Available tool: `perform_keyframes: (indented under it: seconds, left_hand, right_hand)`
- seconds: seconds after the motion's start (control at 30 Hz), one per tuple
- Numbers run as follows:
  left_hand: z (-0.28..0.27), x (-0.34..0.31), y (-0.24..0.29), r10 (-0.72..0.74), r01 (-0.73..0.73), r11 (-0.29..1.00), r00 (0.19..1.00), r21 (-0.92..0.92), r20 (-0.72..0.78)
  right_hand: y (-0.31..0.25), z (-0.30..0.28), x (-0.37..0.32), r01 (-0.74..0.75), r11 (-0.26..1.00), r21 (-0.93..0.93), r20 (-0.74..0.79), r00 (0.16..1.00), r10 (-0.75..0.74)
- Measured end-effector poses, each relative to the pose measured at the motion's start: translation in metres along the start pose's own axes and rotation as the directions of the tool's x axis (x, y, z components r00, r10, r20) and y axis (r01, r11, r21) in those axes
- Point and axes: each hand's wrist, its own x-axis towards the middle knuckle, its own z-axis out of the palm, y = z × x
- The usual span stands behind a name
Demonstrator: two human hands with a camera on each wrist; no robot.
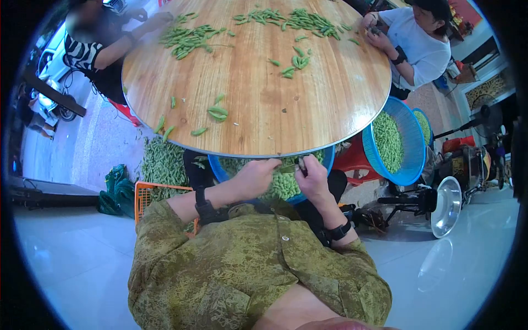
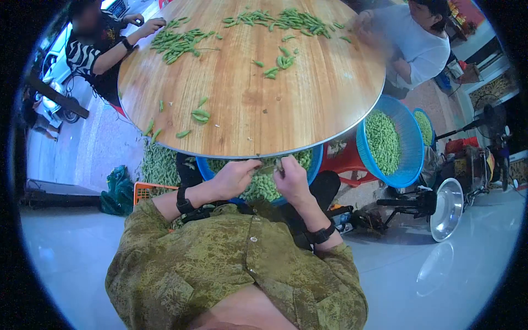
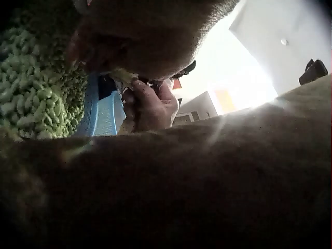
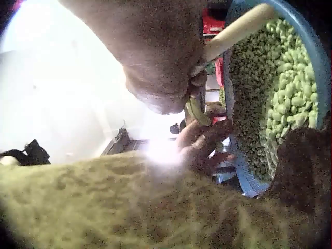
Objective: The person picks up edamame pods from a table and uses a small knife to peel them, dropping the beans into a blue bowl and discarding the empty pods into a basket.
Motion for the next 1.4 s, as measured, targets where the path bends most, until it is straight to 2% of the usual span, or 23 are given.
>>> perform_keyframes:
  seconds: [0.07, 0.17, 0.2, 0.23, 0.3, 0.37, 0.4, 0.43, 0.5, 0.6, 0.67, 0.7, 0.77, 0.87, 0.93, 0.97, 1.0, 1.07, 1.13, 1.23, 1.27, 1.33, 1.4]
  left_hand:
    - [-0.007, -0.006, 0.008, 0.047, -0.047, 0.999, 0.999, 0.026, 0.015]
    - [-0.013, -0.003, 0.026, -0.016, 0.009, 0.99, 0.999, -0.144, -0.048]
    - [-0.017, -0.002, 0.025, -0.017, 0.012, 0.991, 0.999, -0.137, -0.039]
    - [-0.022, -0.002, 0.022, 0.047, -0.052, 0.995, 0.997, -0.087, -0.06]
    - [-0.039, 0.001, 0.022, 0.122, -0.124, 0.992, 0.99, -0.028, -0.074]
    - [-0.075, 0.005, 0.032, 0.18, -0.138, 0.965, 0.967, 0.221, -0.18]
    - [-0.092, 0.012, 0.032, 0.253, -0.168, 0.929, 0.938, 0.329, -0.237]
    - [-0.109, 0.022, 0.022, 0.273, -0.14, 0.882, 0.93, 0.45, -0.245]
    - [-0.142, 0.054, 0.0, 0.302, -0.124, 0.76, 0.937, 0.638, -0.177]
    - [-0.159, 0.118, -0.037, 0.267, -0.155, 0.81, 0.956, 0.565, -0.121]
    - [-0.147, 0.17, -0.043, 0.198, -0.154, 0.902, 0.978, 0.403, -0.067]
    - [-0.139, 0.199, -0.044, 0.145, -0.125, 0.949, 0.988, 0.29, -0.049]
    - [-0.122, 0.265, -0.073, 0.092, -0.09, 0.974, 0.996, 0.208, 0.001]
    - [-0.103, 0.347, -0.101, 0.086, -0.077, 0.938, 0.996, 0.338, -0.012]
    - [-0.091, 0.386, -0.11, -0.089, 0.18, 0.916, 0.963, 0.358, -0.255]
    - [-0.083, 0.4, -0.12, -0.08, 0.172, 0.947, 0.943, 0.271, -0.322]
    - [-0.08, 0.404, -0.121, -0.08, 0.171, 0.948, 0.944, 0.27, -0.32]
    - [-0.072, 0.402, -0.127, -0.05, 0.142, 0.891, 0.975, 0.431, -0.217]
    - [-0.064, 0.382, -0.116, -0.073, 0.158, 0.913, 0.971, 0.377, -0.229]
    - [-0.055, 0.326, -0.101, 0.219, -0.175, 0.908, 0.973, 0.38, -0.076]
    - [-0.054, 0.306, -0.094, 0.202, -0.163, 0.909, 0.977, 0.383, -0.063]
    - [-0.052, 0.268, -0.073, 0.057, -0.068, 0.975, 0.997, 0.212, 0.057]
    - [-0.06, 0.237, -0.051, 0.03, -0.052, 0.974, 0.994, 0.222, 0.104]
  right_hand:
    - [-0.003, 0.004, -0.003, -0.031, 0.999, 0.036, -0.005, 1.0, 0.031]
    - [-0.013, 0.012, -0.003, -0.049, 0.989, 0.139, -0.033, 0.998, 0.055]
    - [-0.016, 0.015, 0.0, -0.036, 0.978, 0.206, -0.052, 0.998, 0.048]
    - [-0.015, 0.017, 0.002, 0.027, 0.984, 0.175, -0.072, 0.997, -0.015]
    - [-0.02, 0.015, 0.005, 0.002, 0.978, 0.21, -0.077, 0.997, 0.015]
    - [-0.016, 0.013, 0.009, -0.014, 0.97, 0.242, -0.086, 0.996, 0.036]
    - [-0.006, 0.012, 0.009, 0.111, 0.98, 0.166, -0.077, 0.992, -0.1]
    - [0.0, 0.011, 0.01, 0.237, 0.968, 0.089, -0.058, 0.971, -0.232]
    - [0.0, 0.009, 0.008, 0.231, 0.965, 0.125, -0.048, 0.973, -0.227]
    - [0.0, 0.008, 0.007, 0.234, 0.955, 0.184, -0.063, 0.972, -0.226]
    - [0.004, 0.007, -0.003, 0.074, 0.984, 0.164, 0.055, 0.995, -0.084]
    - [0.006, 0.007, -0.005, 0.066, 0.983, 0.172, 0.052, 0.996, -0.076]
    - [0.006, 0.0, -0.009, 0.047, 0.981, 0.189, 0.052, 0.997, -0.058]
    - [0.01, -0.008, -0.015, 0.028, 0.974, 0.224, 0.015, 0.999, -0.033]
    - [0.013, -0.018, -0.02, -0.095, 0.964, 0.25, -0.019, 0.994, 0.103]
    - [0.015, -0.018, -0.023, -0.113, 0.949, 0.294, -0.065, 0.988, 0.138]
    - [0.017, -0.02, -0.022, -0.115, 0.949, 0.294, -0.066, 0.988, 0.14]
    - [0.017, -0.022, -0.026, -0.152, 0.949, 0.275, -0.056, 0.983, 0.174]
    - [0.023, -0.026, -0.026, -0.162, 0.947, 0.279, -0.029, 0.984, 0.177]
    - [0.023, -0.031, -0.021, -0.224, 0.855, 0.467, 0.05, 0.972, 0.228]
    - [0.023, -0.031, -0.019, -0.239, 0.832, 0.501, 0.068, 0.969, 0.237]
    - [0.017, -0.027, -0.013, -0.306, 0.738, 0.602, 0.135, 0.95, 0.283]
    - [0.007, -0.027, -0.008, -0.328, 0.714, 0.619, 0.17, 0.943, 0.285]
